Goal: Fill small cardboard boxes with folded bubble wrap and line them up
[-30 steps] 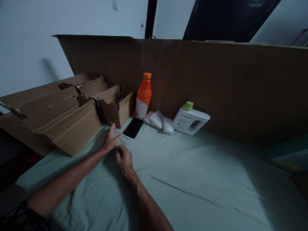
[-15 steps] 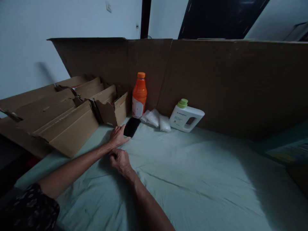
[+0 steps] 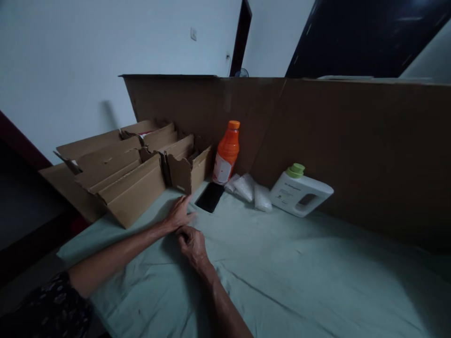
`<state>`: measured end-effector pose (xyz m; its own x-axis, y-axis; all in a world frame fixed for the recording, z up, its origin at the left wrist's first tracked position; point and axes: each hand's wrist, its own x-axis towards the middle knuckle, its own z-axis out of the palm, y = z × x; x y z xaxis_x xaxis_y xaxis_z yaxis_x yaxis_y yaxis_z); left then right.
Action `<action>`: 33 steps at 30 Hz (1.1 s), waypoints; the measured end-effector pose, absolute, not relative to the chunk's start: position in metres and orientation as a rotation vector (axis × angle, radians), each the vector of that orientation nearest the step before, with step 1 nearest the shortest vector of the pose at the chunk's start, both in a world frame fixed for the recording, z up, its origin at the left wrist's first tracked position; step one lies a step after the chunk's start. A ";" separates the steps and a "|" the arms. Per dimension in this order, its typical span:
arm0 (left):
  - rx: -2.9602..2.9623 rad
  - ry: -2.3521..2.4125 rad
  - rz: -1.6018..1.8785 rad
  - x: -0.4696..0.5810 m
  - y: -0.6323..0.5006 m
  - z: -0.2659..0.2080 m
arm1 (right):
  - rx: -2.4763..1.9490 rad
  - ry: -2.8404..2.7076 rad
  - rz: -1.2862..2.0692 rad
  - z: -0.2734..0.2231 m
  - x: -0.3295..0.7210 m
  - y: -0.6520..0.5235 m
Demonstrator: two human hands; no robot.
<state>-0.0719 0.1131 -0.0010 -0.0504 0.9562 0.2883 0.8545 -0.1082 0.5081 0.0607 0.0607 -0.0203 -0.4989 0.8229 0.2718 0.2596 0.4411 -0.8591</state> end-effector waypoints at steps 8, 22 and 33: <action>1.844 2.043 1.139 -0.178 0.059 -0.012 | -0.934 -1.979 1.033 -0.022 0.062 0.063; 2.027 1.729 1.136 -0.107 0.093 0.008 | -0.943 -1.998 1.020 -0.019 0.063 0.063; 1.862 1.826 1.162 -0.096 0.132 -0.015 | -0.971 -1.997 1.035 -0.020 0.062 0.059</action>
